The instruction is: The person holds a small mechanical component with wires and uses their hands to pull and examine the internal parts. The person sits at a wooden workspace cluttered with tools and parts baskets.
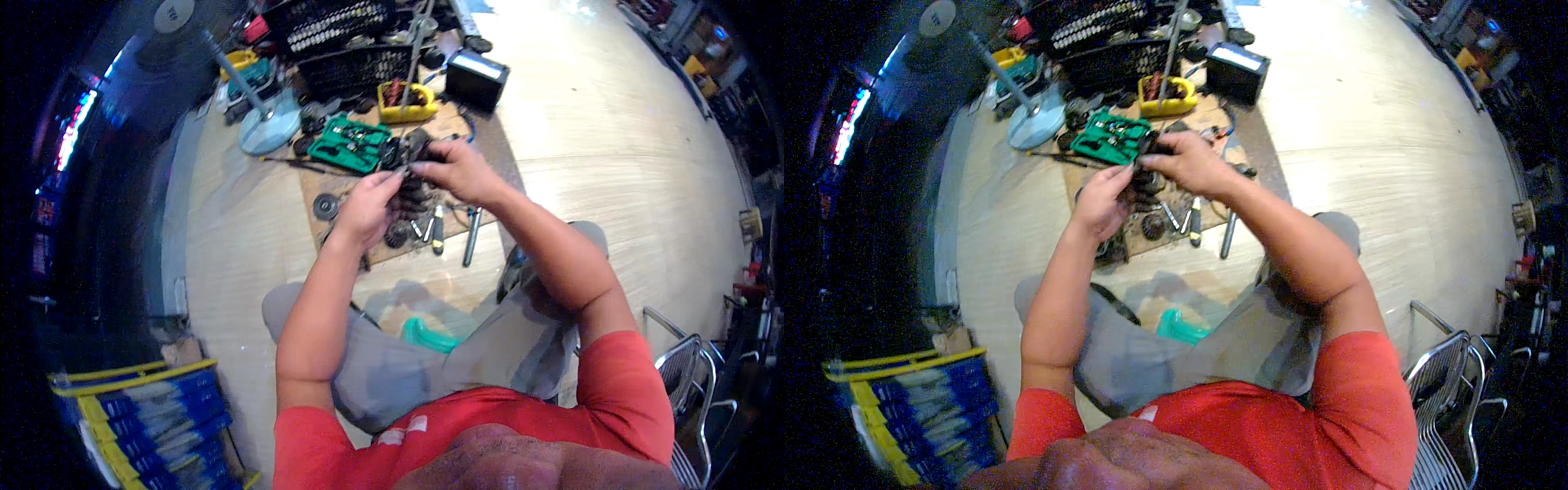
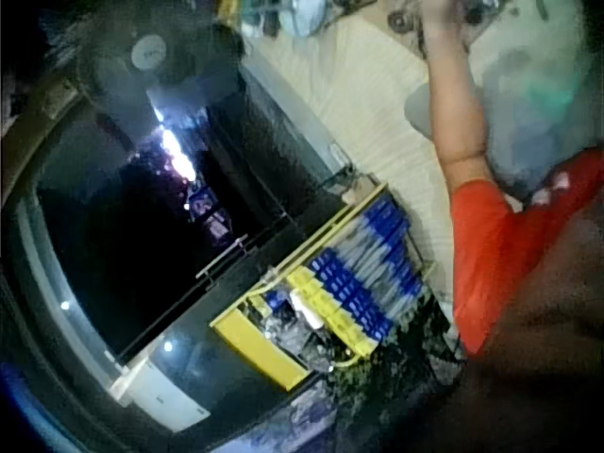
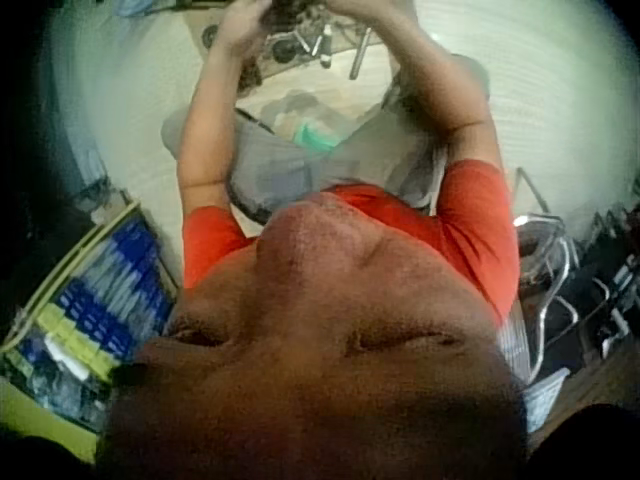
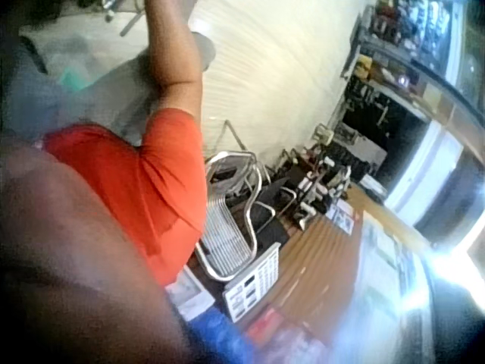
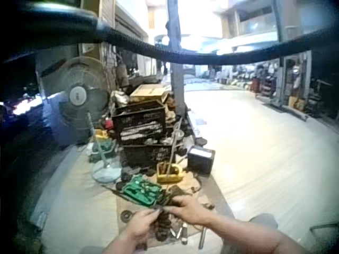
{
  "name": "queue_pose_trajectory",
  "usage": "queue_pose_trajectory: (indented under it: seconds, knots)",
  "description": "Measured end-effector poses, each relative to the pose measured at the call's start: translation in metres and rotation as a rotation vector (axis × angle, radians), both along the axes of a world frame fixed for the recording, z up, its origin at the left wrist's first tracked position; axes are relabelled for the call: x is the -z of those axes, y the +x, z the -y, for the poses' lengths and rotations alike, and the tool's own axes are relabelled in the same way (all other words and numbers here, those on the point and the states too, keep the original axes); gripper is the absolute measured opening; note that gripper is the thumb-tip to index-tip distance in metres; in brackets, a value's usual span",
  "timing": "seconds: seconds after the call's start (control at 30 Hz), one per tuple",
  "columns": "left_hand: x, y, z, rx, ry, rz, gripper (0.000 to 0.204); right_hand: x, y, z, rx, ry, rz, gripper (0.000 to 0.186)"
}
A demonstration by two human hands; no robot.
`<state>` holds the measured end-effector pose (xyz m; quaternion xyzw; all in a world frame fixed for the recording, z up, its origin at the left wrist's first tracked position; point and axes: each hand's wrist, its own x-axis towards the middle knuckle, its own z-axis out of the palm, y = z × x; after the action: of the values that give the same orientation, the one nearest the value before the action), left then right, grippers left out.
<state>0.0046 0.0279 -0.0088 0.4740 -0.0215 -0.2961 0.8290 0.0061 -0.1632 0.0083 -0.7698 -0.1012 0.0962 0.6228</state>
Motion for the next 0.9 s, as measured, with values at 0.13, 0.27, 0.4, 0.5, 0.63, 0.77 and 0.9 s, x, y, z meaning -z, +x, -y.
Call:
queue_pose_trajectory:
  seconds: [0.13,0.27,0.4,0.5,0.63,0.77,0.9]
  knots:
    - [-0.010,-0.004,-0.006,0.113,0.008,-0.024,0.020,-0.010,-0.004,-0.001,-0.082,0.032,0.061,0.018]
    - [-0.012,-0.005,-0.002,0.072,0.052,0.023,0.015,-0.011,-0.004,0.002,-0.088,0.076,-0.018,0.018]
    - [-0.009,-0.007,-0.001,0.002,0.123,0.086,0.014,-0.010,-0.006,-0.004,-0.054,0.026,0.104,0.016]
    - [-0.010,-0.008,0.002,-0.078,0.287,0.234,0.012,-0.006,-0.006,-0.007,-0.024,-0.004,0.145,0.017]
    - [-0.021,-0.012,0.005,-0.165,0.757,0.517,0.013,-0.005,-0.006,-0.009,0.024,-0.097,0.124,0.016]
    - [-0.015,-0.010,0.005,-0.164,0.733,0.499,0.014,-0.003,-0.007,-0.009,0.034,-0.124,0.157,0.019]
    - [-0.007,-0.007,0.002,-0.084,0.479,0.374,0.012,-0.014,-0.009,-0.009,0.015,-0.161,0.163,0.021]
